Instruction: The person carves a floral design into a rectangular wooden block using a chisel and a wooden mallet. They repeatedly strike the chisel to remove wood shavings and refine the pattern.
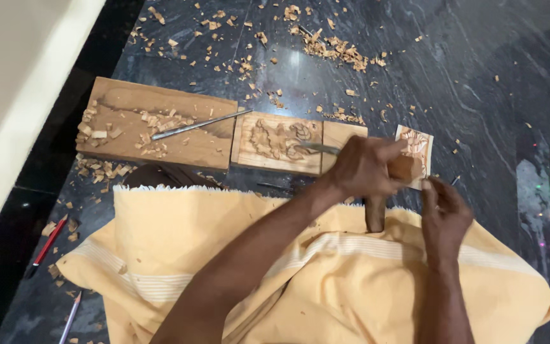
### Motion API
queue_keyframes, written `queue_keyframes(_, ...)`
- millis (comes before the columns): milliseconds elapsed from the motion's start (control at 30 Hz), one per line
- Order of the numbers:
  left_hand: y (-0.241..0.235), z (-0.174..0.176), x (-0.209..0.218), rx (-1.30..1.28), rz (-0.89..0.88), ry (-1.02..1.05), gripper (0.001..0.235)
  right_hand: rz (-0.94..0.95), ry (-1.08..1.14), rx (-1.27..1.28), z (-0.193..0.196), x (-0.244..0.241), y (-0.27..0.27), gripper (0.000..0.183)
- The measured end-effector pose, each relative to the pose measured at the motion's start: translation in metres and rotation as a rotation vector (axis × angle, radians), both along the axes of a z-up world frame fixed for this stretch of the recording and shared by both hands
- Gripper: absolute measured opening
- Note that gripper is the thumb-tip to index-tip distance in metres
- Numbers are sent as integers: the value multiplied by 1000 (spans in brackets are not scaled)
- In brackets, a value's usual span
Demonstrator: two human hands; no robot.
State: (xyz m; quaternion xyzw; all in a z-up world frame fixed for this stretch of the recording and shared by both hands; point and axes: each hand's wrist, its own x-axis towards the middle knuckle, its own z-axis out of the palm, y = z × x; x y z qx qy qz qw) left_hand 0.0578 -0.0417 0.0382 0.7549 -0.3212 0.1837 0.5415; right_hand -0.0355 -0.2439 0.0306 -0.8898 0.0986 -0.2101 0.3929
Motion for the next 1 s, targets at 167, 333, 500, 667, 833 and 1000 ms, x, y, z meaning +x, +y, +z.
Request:
queue_keyframes(167,-12,-20,-21,-9,-81,-111,40,-33,-121,223,-15,-1,-16,24)
queue_keyframes(333,-13,-31,-17,-16,-48,-80,34,-31,-57,195,-3,2,2,23)
queue_keyframes(500,-6,-32,-11,-6,-14,-59,37,-62,-32,197,-6,0,2,22)
queue_keyframes(667,3,-29,-12,-48,0,-26,37,29,-165,95,-1,-7,-3,26)
queue_keyframes(833,13,-29,-14,-49,-57,-23,35,109,-469,96,63,-2,46,72)
queue_keyframes(1000,22,-29,-21,-80,-21,-62,32,351,-255,-136,77,23,120,99)
